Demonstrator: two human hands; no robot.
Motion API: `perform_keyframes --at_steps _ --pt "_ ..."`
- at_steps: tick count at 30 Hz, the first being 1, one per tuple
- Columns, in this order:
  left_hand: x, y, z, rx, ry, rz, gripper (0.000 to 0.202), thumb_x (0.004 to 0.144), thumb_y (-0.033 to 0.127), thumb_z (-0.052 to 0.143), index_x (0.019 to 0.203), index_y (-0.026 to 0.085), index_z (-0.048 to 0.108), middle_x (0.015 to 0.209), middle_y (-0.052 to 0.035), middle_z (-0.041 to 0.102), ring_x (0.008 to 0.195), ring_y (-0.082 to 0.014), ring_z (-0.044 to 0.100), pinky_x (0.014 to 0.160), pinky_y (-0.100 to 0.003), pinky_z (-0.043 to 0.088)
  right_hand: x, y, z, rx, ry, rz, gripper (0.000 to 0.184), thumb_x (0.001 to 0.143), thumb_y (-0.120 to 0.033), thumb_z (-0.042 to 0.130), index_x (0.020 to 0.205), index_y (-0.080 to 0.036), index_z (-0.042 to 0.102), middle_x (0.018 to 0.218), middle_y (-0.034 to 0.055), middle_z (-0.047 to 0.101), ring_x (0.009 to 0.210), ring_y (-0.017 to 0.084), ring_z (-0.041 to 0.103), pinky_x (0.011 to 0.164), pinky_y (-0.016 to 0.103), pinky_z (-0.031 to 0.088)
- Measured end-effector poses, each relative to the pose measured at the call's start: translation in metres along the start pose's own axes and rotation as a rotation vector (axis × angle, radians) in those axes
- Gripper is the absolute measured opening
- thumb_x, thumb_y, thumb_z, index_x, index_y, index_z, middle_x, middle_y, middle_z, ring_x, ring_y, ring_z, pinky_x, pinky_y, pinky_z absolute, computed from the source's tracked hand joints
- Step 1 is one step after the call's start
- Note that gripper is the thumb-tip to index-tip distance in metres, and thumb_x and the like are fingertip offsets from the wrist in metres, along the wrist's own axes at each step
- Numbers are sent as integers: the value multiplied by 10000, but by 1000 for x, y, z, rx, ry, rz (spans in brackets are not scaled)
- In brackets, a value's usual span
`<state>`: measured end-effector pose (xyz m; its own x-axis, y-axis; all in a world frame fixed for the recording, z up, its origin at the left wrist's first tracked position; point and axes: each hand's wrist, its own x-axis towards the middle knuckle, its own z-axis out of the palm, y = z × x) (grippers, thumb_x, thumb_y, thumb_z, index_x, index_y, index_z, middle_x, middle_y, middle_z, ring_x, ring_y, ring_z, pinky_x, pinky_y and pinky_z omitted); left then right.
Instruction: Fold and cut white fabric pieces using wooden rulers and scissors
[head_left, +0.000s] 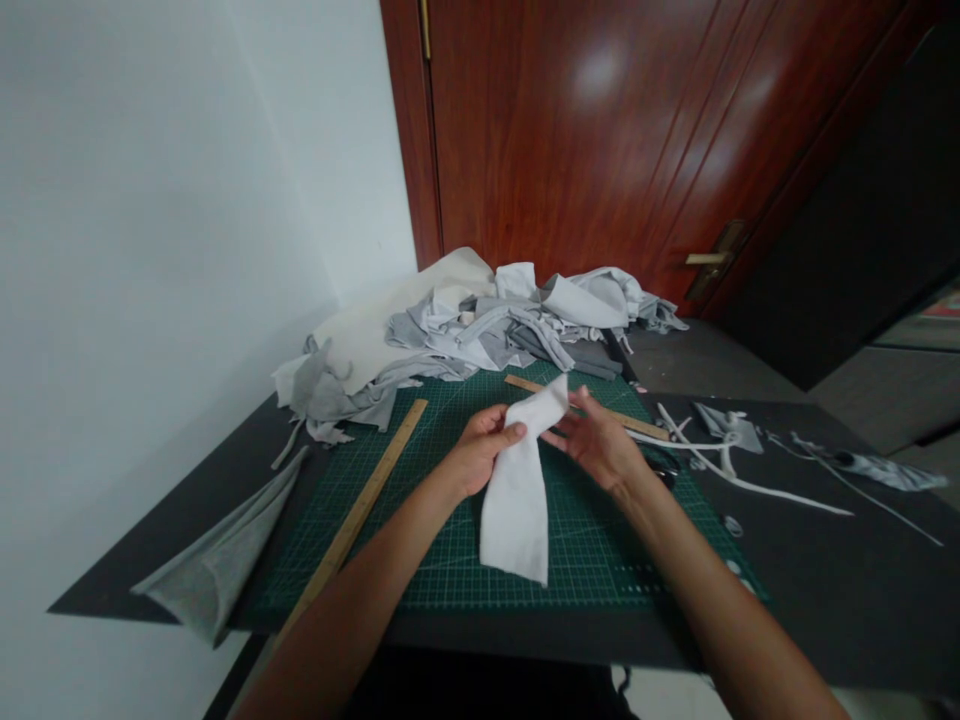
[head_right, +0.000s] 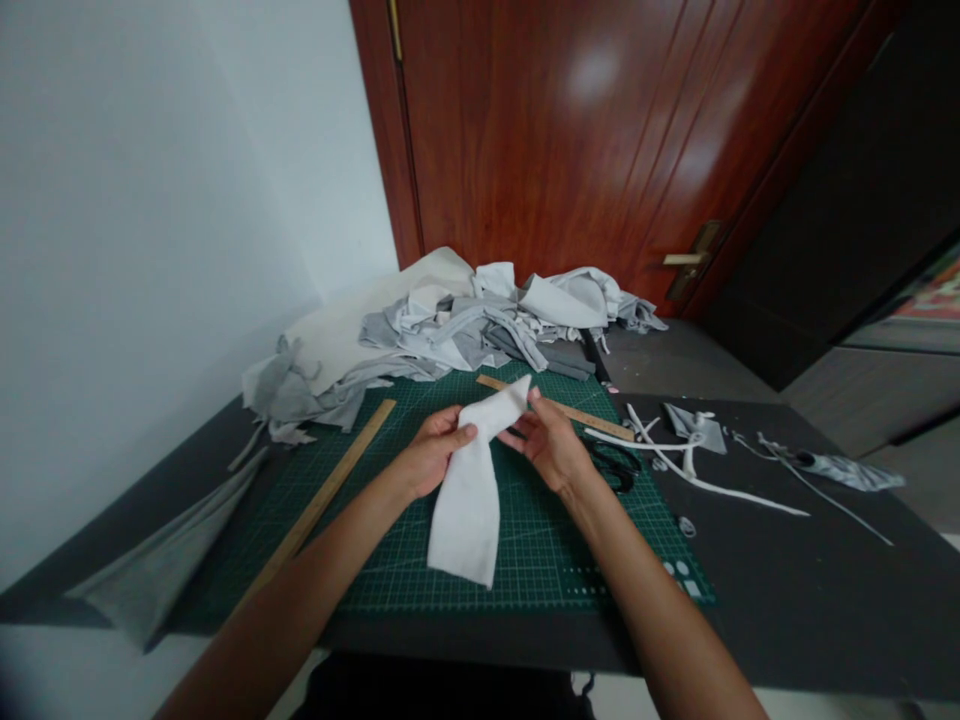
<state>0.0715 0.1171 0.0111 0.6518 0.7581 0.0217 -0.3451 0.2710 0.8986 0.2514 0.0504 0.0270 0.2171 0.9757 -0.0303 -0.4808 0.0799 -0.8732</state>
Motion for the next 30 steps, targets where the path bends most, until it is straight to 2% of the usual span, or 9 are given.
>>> perform_keyframes --at_steps 3,5,8,10,13,17,20,24,30 --pt "-1 5 2 -77 2 10 483 557 365 957 886 161 668 825 -27 725 658 -149 645 629 -265 507 -6 10 7 -24 -183 253 426 767 -596 781 960 -220 726 874 61 770 809 225 729 753 381 594" --pt "-2 9 2 -100 -4 10 456 585 370 946 877 158 667 810 -31 722 675 -159 655 667 -287 528 -11 14 11 -22 -242 290 379 707 -489 866 926 -205 743 816 36 760 724 186 703 704 325 577" --pt "-2 17 0 -104 50 55 416 616 387 928 829 163 648 760 -11 693 657 -151 636 671 -286 522 -15 16 16 -4 -250 185 358 672 -360 908 961 -232 741 865 3 762 734 160 681 698 288 558" --pt "-1 21 -3 -94 83 92 414 607 369 931 769 169 606 711 14 653 630 -132 605 649 -267 501 -15 16 18 -7 -244 133 356 697 -390 891 970 -246 716 890 1 757 761 169 680 706 303 555" --pt "0 27 -7 -116 104 146 475 579 325 942 720 184 511 673 50 593 622 -103 567 639 -239 477 -13 16 18 -39 -149 70 348 688 -415 897 862 -239 653 766 -34 705 654 142 627 644 281 525" --pt "1 32 -11 -106 112 181 558 564 289 939 974 228 565 767 50 639 703 -127 611 683 -253 495 -11 13 18 -32 -21 -120 455 643 -365 924 989 -286 639 723 -72 653 648 131 589 644 255 485" --pt "0 34 -15 24 61 153 702 586 276 924 1193 249 572 829 17 686 730 -151 635 667 -258 490 -9 11 16 -45 44 -249 493 645 -366 908 1063 -329 649 770 -67 646 686 144 583 678 275 481" --pt "2 34 -20 256 46 213 473 635 351 892 1024 169 693 798 -23 697 662 -130 601 590 -225 431 -3 11 10 -215 126 -396 287 653 -381 880 850 -277 699 793 -28 643 721 163 565 707 305 472" --pt "6 32 -22 340 96 355 333 668 321 846 935 154 738 794 -29 704 706 -149 623 665 -251 467 -1 13 2 -474 166 -540 257 720 -327 834 953 -278 737 857 2 688 792 204 599 752 345 468"
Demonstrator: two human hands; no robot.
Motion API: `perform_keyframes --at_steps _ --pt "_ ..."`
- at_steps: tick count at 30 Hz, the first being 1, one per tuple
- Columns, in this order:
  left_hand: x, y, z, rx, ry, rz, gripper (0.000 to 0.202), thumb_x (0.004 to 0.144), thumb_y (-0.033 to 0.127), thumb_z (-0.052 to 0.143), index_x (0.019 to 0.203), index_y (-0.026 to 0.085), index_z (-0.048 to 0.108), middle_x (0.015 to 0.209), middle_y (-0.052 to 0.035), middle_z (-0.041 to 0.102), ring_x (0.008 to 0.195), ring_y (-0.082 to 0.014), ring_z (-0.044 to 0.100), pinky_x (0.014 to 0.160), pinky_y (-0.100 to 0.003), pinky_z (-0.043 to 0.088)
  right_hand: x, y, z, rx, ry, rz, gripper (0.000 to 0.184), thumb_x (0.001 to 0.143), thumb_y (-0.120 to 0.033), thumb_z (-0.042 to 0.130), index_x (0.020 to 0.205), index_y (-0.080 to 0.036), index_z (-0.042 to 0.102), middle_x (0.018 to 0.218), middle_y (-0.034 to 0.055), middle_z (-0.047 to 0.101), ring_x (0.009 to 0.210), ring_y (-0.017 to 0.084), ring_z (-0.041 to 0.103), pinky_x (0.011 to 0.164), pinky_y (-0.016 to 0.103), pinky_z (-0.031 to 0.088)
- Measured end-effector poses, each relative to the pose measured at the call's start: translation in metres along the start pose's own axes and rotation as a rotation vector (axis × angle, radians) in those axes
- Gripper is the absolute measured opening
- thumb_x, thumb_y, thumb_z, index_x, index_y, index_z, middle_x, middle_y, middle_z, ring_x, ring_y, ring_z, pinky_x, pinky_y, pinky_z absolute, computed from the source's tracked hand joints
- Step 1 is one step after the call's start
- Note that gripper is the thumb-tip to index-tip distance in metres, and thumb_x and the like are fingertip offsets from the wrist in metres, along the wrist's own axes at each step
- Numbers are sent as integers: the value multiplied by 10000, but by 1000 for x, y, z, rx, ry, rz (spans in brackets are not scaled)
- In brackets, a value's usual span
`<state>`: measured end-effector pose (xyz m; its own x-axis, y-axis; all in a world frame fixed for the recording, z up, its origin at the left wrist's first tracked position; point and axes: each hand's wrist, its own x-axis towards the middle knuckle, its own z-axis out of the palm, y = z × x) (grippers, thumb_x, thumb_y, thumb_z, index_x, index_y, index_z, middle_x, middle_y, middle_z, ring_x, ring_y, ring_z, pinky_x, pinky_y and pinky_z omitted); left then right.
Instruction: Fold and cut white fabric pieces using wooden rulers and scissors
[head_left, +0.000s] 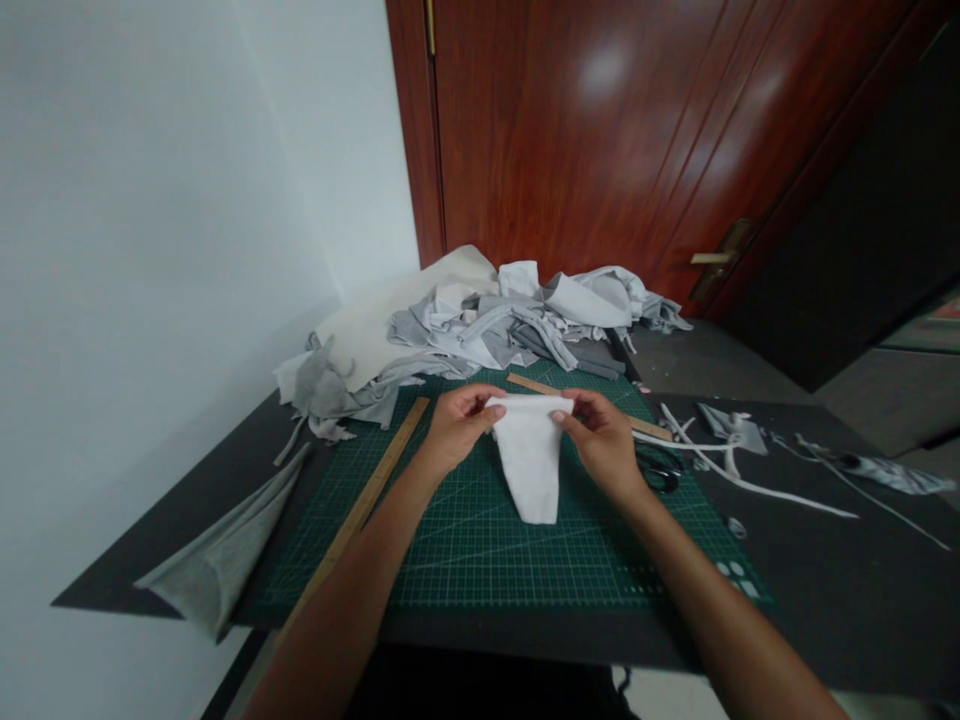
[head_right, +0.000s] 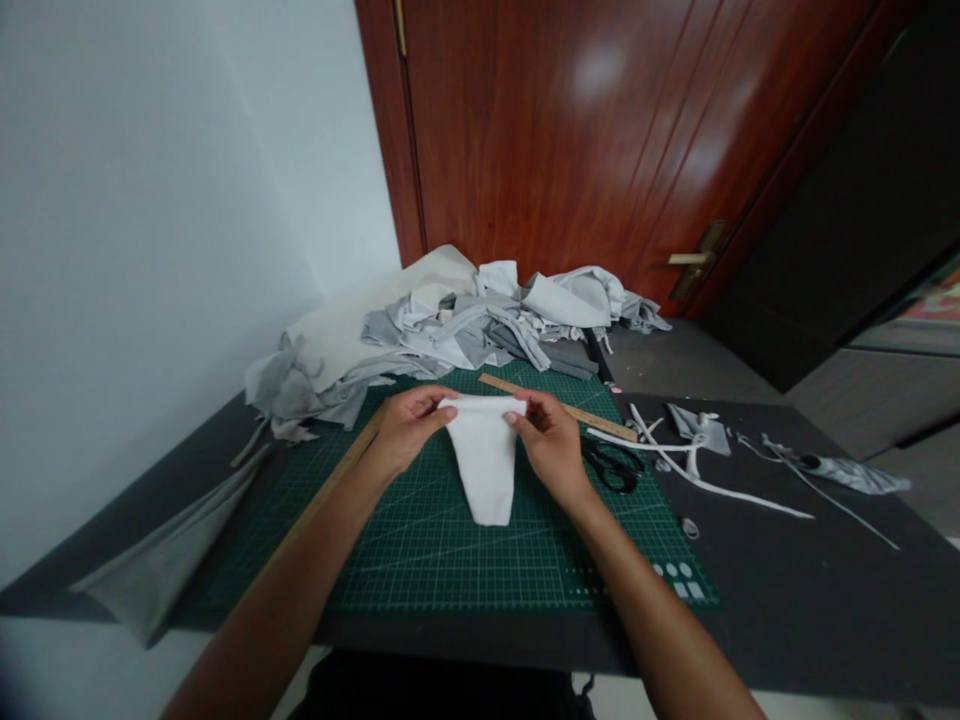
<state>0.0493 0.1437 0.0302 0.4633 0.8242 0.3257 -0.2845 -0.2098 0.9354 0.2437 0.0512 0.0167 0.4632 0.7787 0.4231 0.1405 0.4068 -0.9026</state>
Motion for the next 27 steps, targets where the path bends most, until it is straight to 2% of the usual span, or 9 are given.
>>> perform_keyframes --at_steps 3,6,10,14,16,19,23,26,27 --pt "-2 0 0 76 -5 57 260 695 259 808 935 173 756 823 -28 705 740 -159 629 690 -259 471 -2 -2 -2 -173 57 -92 192 761 -310 805 940 -267 753 895 25 712 823 226 611 782 366 464" --pt "-5 5 1 268 64 196 146 768 243 761 908 205 775 857 -28 702 766 -165 622 721 -271 470 -4 -6 -3 -245 113 -113 145 780 -316 796 910 -269 754 876 25 722 808 237 616 792 380 464" --pt "-8 15 4 443 151 339 57 824 270 728 822 227 766 864 -35 680 834 -191 618 801 -302 477 -6 -15 -5 -320 83 -224 70 797 -327 782 815 -287 727 847 24 696 832 255 607 807 390 458" --pt "-12 23 5 365 113 381 143 846 346 721 797 214 697 900 -48 675 934 -218 625 889 -330 475 -11 -28 -6 -270 15 -300 103 857 -348 727 814 -284 659 864 27 638 861 249 582 805 386 452" --pt "-14 25 7 281 50 315 194 874 389 693 821 204 671 854 -41 674 855 -201 628 814 -307 483 -13 -34 -5 -173 -74 -286 117 902 -370 682 856 -277 628 949 36 637 925 244 589 824 379 454" --pt "-14 21 13 144 31 162 264 854 448 707 827 194 641 745 -8 629 688 -154 574 659 -254 449 -16 -36 -1 -61 -126 -174 175 930 -422 652 868 -273 583 850 5 605 787 196 568 688 321 440" --pt "-8 -2 14 19 38 -54 305 792 449 738 889 205 584 745 11 619 619 -139 558 594 -242 437 -12 -17 6 29 -60 91 292 854 -505 717 863 -271 543 651 -60 492 540 134 419 498 268 326" --pt "-3 -25 4 307 86 -133 231 848 344 638 1024 207 576 765 -13 646 654 -190 614 624 -298 482 -8 8 10 109 -62 347 416 738 -508 797 962 -272 538 703 -48 586 558 150 511 491 272 401" --pt "-2 -31 0 367 97 -133 235 810 278 673 1018 197 596 755 -23 644 688 -212 627 667 -326 494 -7 16 10 109 -62 414 455 691 -478 828 978 -264 546 739 -32 612 601 167 558 510 285 446"
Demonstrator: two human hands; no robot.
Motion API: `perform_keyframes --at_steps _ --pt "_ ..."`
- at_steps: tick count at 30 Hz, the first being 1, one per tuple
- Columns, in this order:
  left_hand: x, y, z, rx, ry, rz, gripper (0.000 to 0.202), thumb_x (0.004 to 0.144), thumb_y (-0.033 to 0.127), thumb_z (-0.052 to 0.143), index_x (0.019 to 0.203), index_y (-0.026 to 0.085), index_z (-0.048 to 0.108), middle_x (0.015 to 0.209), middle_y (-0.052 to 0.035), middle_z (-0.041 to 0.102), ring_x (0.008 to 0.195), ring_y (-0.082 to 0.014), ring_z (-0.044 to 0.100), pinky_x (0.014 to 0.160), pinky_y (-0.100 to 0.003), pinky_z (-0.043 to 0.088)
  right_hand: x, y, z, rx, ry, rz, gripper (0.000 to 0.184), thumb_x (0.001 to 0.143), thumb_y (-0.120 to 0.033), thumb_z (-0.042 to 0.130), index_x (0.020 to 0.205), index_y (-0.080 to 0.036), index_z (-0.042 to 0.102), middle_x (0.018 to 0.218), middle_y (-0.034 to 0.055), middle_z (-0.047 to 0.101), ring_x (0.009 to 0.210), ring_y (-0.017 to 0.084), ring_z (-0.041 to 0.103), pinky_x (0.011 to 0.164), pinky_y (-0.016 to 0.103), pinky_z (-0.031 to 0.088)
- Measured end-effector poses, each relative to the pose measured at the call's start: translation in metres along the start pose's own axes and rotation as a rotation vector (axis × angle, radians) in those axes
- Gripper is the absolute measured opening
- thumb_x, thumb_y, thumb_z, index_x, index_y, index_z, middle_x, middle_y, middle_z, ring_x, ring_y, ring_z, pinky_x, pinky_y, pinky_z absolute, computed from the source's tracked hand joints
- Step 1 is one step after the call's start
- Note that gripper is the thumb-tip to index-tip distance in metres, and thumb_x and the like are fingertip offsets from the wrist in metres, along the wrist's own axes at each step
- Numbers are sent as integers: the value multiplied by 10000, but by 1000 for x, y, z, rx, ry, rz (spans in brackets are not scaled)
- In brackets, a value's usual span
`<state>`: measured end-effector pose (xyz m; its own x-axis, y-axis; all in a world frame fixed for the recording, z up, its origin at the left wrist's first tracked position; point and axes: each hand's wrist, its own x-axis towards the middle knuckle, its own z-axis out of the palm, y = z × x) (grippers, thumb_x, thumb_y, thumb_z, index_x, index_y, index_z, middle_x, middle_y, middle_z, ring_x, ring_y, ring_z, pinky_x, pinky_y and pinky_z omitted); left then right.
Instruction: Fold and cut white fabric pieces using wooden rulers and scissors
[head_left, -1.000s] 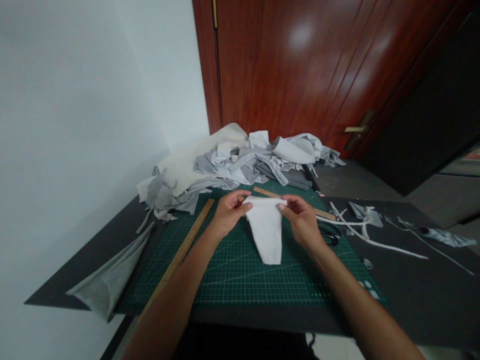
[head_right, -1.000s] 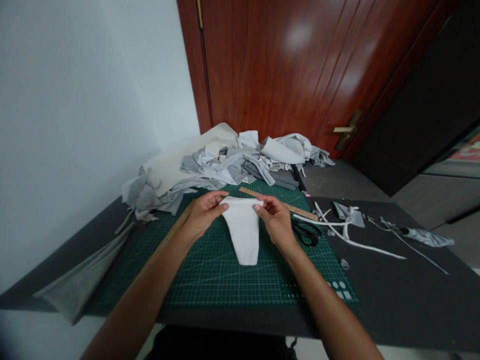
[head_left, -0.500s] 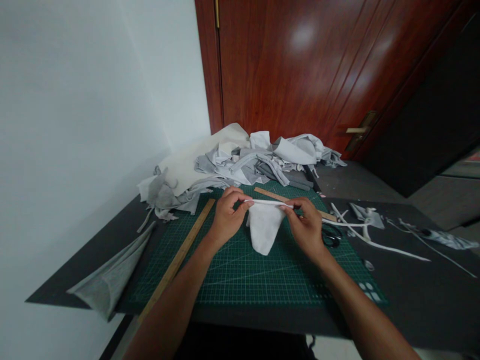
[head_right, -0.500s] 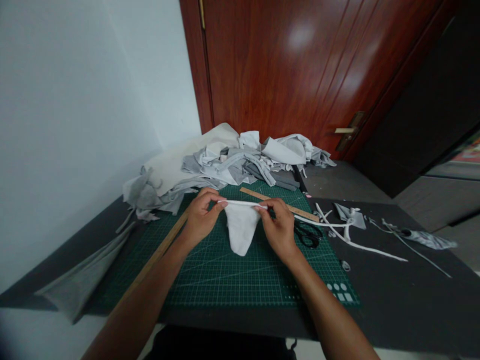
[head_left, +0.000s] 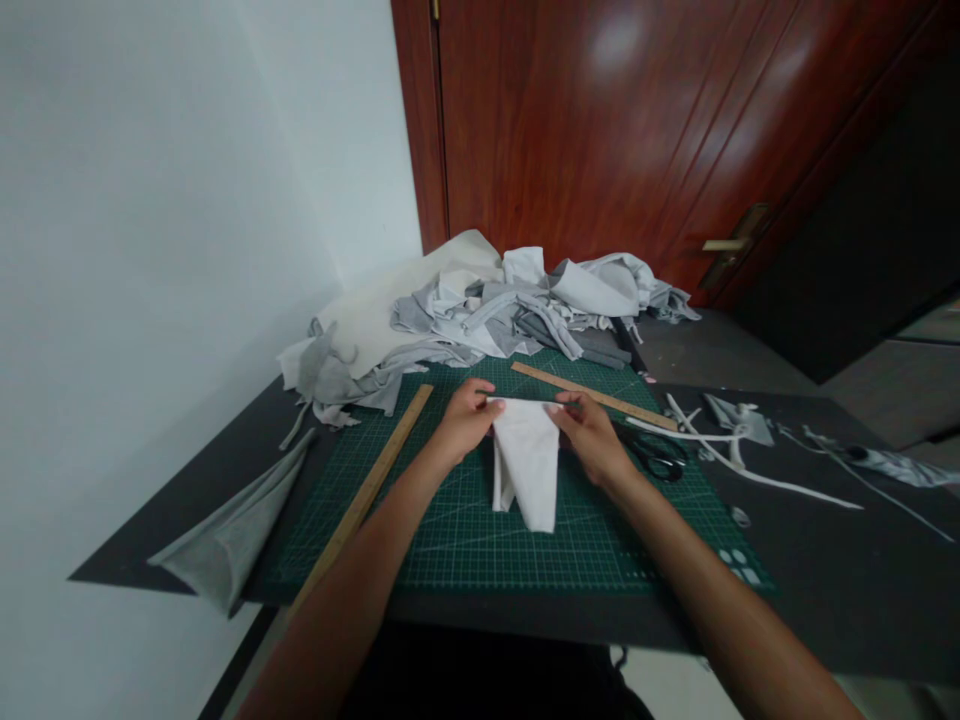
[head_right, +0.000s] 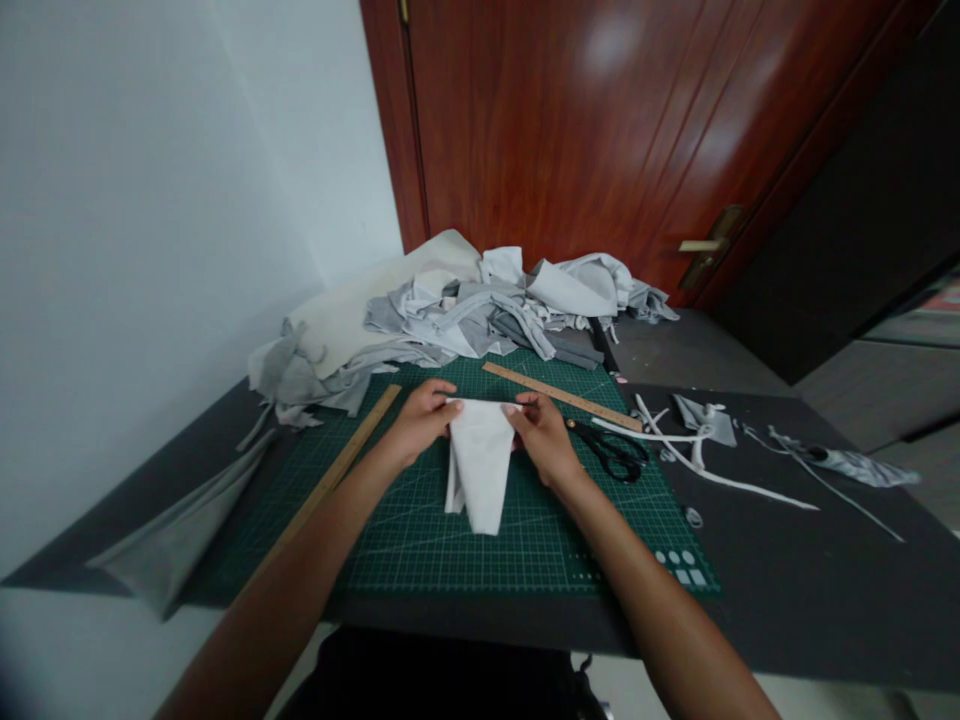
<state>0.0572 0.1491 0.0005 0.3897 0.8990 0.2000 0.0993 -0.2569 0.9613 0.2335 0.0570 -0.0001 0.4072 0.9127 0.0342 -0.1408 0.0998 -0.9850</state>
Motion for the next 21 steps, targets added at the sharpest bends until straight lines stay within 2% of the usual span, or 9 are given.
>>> perform_keyframes --at_steps 3,4,6,9,11,13,15,18,21 --pt "2 -11 -7 104 48 53 358 679 99 731 1017 198 663 926 -72 672 979 -276 627 912 -392 469 6 15 -1 7 46 73 507 607 -356 872 1001 -248 573 883 12 651 773 209 655 638 346 560" --pt "2 -11 -9 150 28 98 415 670 68 721 1059 207 677 1008 -80 675 1068 -286 598 983 -403 435 6 17 -2 9 46 79 507 609 -333 867 1016 -250 577 911 16 651 804 214 667 669 361 577" --pt "0 -8 -14 288 -106 234 492 713 65 686 1176 231 672 1151 -77 664 1173 -283 545 1064 -416 383 3 18 -2 -4 5 99 496 649 -319 842 1061 -260 573 919 11 648 815 213 676 679 370 596" --pt "-2 -3 -22 536 -420 398 454 793 127 670 1232 243 662 1235 -62 647 1194 -259 538 1094 -420 370 -3 12 -3 -65 -79 143 484 706 -310 810 1120 -271 563 845 -20 640 761 193 669 613 329 602" --pt "-2 -3 -28 617 -570 379 427 782 163 712 1200 242 680 1270 -56 635 1211 -253 537 1108 -410 367 -5 8 -3 -97 -167 187 419 730 -301 804 1088 -254 594 778 -31 641 696 173 655 567 294 589" --pt "0 -6 -36 629 -656 323 470 763 182 742 1222 251 670 1336 -52 607 1254 -251 519 1115 -388 369 -5 6 -3 -55 -265 247 291 754 -302 797 984 -219 638 729 -22 648 647 152 645 562 272 583" --pt "2 -9 -43 616 -680 287 526 759 174 737 1270 255 643 1359 -50 598 1275 -245 510 1112 -369 376 -4 6 -2 70 -321 301 210 772 -282 790 914 -197 661 738 -1 671 648 141 658 602 269 596" --pt "6 -13 -49 649 -627 293 541 735 134 730 1256 255 648 1329 -43 619 1264 -250 515 1108 -376 373 -3 13 2 242 -329 328 231 767 -205 773 969 -202 661 817 20 704 724 153 695 686 288 617" --pt "9 -18 -48 691 -546 349 421 746 100 696 1141 247 698 1262 -34 662 1207 -244 550 1092 -385 375 -3 24 5 166 -349 231 319 767 -140 715 1058 -230 619 954 18 710 840 164 703 722 292 607"
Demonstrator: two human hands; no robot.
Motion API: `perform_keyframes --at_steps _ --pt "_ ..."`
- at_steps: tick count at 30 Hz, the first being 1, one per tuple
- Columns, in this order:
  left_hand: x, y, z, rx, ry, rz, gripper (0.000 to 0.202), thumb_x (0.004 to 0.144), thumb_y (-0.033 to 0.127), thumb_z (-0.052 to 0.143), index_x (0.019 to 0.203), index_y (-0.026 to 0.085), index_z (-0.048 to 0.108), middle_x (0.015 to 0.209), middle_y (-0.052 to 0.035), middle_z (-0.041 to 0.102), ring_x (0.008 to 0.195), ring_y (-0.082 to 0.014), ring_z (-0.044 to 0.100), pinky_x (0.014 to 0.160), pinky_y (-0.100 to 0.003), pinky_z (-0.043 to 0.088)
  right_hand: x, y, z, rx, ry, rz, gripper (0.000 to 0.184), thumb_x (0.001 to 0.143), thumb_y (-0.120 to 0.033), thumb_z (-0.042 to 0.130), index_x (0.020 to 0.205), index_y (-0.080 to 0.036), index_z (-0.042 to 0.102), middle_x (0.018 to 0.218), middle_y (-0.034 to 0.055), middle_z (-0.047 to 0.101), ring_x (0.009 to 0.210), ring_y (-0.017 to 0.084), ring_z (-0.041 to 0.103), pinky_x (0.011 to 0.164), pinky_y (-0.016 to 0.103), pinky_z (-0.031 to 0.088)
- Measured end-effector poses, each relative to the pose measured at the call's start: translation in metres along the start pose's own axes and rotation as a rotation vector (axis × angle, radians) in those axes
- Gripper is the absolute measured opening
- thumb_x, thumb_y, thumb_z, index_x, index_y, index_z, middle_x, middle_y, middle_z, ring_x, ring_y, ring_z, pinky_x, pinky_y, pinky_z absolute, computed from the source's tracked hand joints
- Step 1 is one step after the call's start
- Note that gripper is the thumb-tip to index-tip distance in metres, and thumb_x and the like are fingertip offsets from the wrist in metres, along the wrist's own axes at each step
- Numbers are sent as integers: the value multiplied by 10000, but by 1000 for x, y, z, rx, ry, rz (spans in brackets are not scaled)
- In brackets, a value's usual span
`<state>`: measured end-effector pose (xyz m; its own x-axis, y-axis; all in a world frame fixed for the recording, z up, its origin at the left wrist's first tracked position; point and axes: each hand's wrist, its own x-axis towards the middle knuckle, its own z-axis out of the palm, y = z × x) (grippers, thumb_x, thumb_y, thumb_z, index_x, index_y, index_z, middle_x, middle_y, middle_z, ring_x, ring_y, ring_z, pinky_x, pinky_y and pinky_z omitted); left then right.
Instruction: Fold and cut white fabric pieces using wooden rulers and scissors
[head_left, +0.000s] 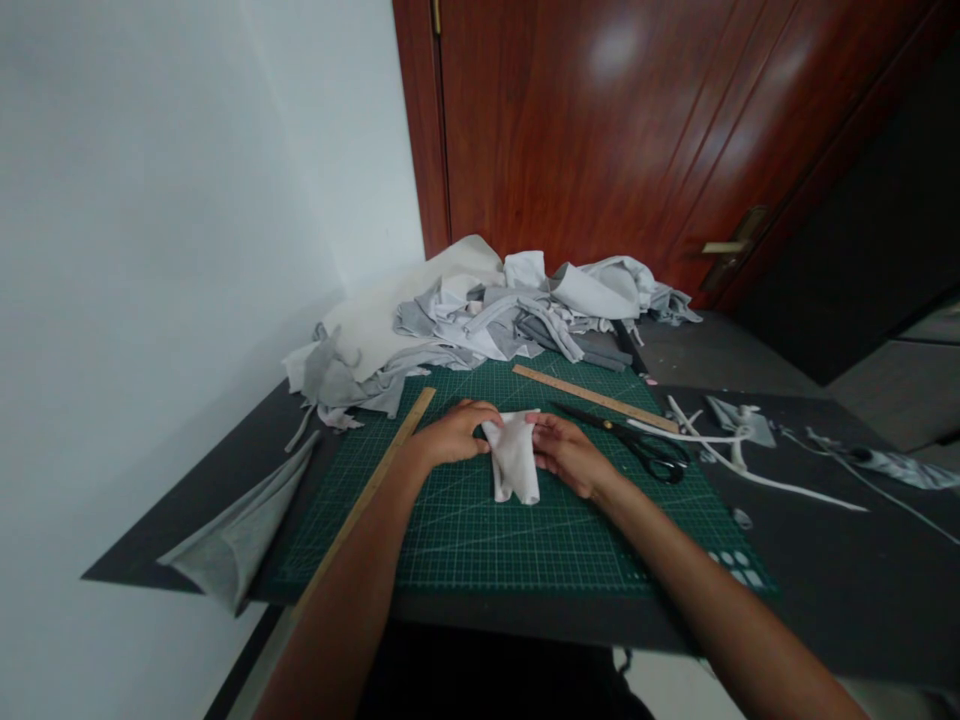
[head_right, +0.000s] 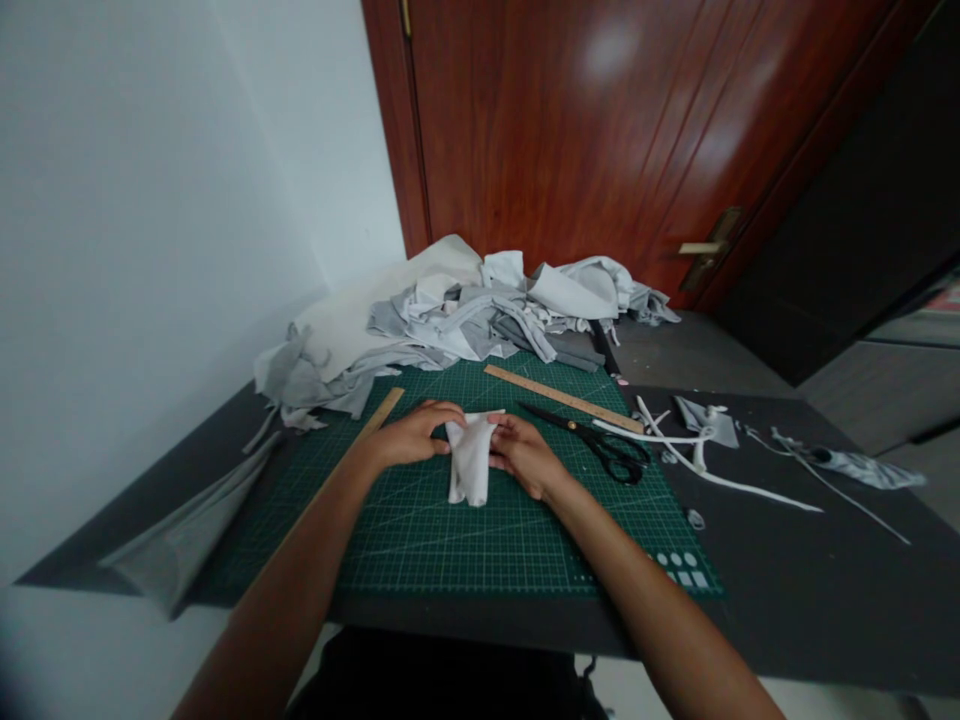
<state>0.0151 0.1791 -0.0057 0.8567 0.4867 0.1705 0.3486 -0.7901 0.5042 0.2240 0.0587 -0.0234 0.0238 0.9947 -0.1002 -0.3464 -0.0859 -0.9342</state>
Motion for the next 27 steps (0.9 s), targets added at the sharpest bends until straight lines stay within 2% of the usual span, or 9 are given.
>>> perform_keyframes --at_steps 5,8,10,12,17,20,22,25,27 --pt "6 0 5 32 100 83 195 859 111 599 966 214 727 1110 -37 723 1086 -207 624 1047 -367 409 -2 7 -1 -471 -121 -320 465 808 -73 544 1227 -272 516 1059 26 694 938 187 688 837 359 566" --pt "6 5 3 101 127 97 213 888 98 558 954 214 725 1072 -39 722 1082 -207 618 1027 -363 423 -13 -4 -1 -902 -204 -483 553 848 -32 501 1346 -272 497 1202 78 676 1100 226 649 985 429 480" --pt "6 10 2 183 148 73 224 887 88 552 952 220 721 1050 -35 718 1092 -212 604 1011 -362 437 -19 -12 -2 -1167 -228 -559 550 847 -6 514 1337 -254 542 1244 107 670 1176 265 610 1036 471 411" --pt "5 13 2 277 174 33 233 884 80 546 940 220 724 1064 -45 715 1138 -230 584 1003 -380 452 -23 -17 -4 -1297 -265 -597 542 836 19 518 1309 -240 576 1250 114 676 1225 282 582 1059 489 368" --pt "2 13 4 452 227 -7 374 868 26 503 1076 220 745 1330 -86 641 1372 -304 445 1076 -481 423 -22 -17 -8 -1296 -370 -619 432 852 -20 574 1210 -257 621 1234 78 675 1252 262 556 1107 486 316" --pt "2 11 6 373 212 41 496 873 18 494 1278 244 669 1446 -67 572 1433 -285 389 1133 -493 390 -21 -15 -6 -1288 -394 -623 337 882 -55 580 1143 -257 647 1160 68 684 1195 257 569 1109 500 304" --pt "2 12 8 292 197 78 498 855 24 528 1270 258 673 1490 -46 536 1468 -285 337 1170 -506 352 -20 -14 -5 -1241 -398 -616 288 905 -78 574 1116 -258 652 1126 59 689 1165 250 572 1102 493 308" --pt "4 14 10 143 199 123 434 819 47 597 1188 247 707 1464 -63 551 1473 -293 322 1203 -526 296 -16 -11 -3 -1050 -308 -577 180 939 -170 579 1083 -257 642 1079 48 678 1083 239 586 1017 435 391" --pt "5 18 12 -22 189 137 490 787 90 663 1257 227 660 1427 -96 566 1434 -291 376 1200 -519 297 -13 -10 -2 -826 -188 -532 125 958 -277 581 1075 -255 619 1026 34 661 975 222 597 904 379 454"
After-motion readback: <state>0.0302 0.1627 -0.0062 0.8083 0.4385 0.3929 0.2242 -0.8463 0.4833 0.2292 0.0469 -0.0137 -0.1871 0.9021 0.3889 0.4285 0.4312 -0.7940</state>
